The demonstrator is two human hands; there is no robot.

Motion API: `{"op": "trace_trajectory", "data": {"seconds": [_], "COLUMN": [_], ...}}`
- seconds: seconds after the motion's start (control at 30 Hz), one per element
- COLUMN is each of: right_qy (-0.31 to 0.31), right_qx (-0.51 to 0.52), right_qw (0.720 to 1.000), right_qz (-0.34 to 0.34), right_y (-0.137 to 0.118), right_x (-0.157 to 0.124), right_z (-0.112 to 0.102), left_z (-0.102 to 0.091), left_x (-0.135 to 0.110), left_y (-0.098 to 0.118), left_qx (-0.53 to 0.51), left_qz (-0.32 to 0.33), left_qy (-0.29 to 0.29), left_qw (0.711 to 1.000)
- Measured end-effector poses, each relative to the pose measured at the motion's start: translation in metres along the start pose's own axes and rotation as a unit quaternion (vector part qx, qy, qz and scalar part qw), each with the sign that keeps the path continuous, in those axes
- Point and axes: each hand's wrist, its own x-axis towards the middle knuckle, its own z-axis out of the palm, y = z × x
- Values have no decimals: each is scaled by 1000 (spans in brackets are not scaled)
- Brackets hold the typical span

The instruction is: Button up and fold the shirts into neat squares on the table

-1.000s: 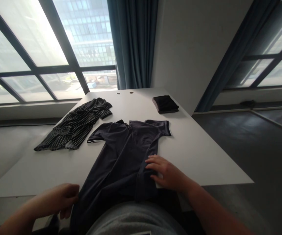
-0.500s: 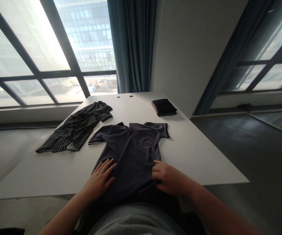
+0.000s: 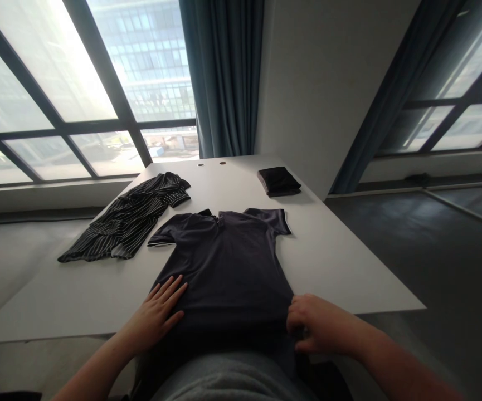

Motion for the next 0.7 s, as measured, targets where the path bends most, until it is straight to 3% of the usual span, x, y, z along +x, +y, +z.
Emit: {"op": "trace_trajectory", "data": {"seconds": [0.13,0.27,0.33,0.4,0.5,0.6,0.7], "right_qy": [0,112,172,215,232,224,223], "right_qx": [27,-20,-46,-69,-119,-149,-156], "right_qw": [999,992,983,972,958,947,938], "right_qz": [41,57,47,65,122,173,215], "right_y": [2,42,72,99,127,144,162], "right_x": [11,53,86,124,181,227,253], "right_z": [-35,-58,-66,-74,-88,-101,-111], "left_z": [-29,-64,-77,-86,-89,-88,-85], "left_x": [4,37,69,110,175,228,256], "left_y": [-3,-9,-10,-11,-22,-51,-89], "left_qx": [-37,-10,35,68,99,86,64], "left_qz": [-53,-101,-99,-78,-80,-170,-237], "left_qy": [-22,-63,-47,18,109,109,79], "left_qw": [998,993,993,994,986,976,966]}}
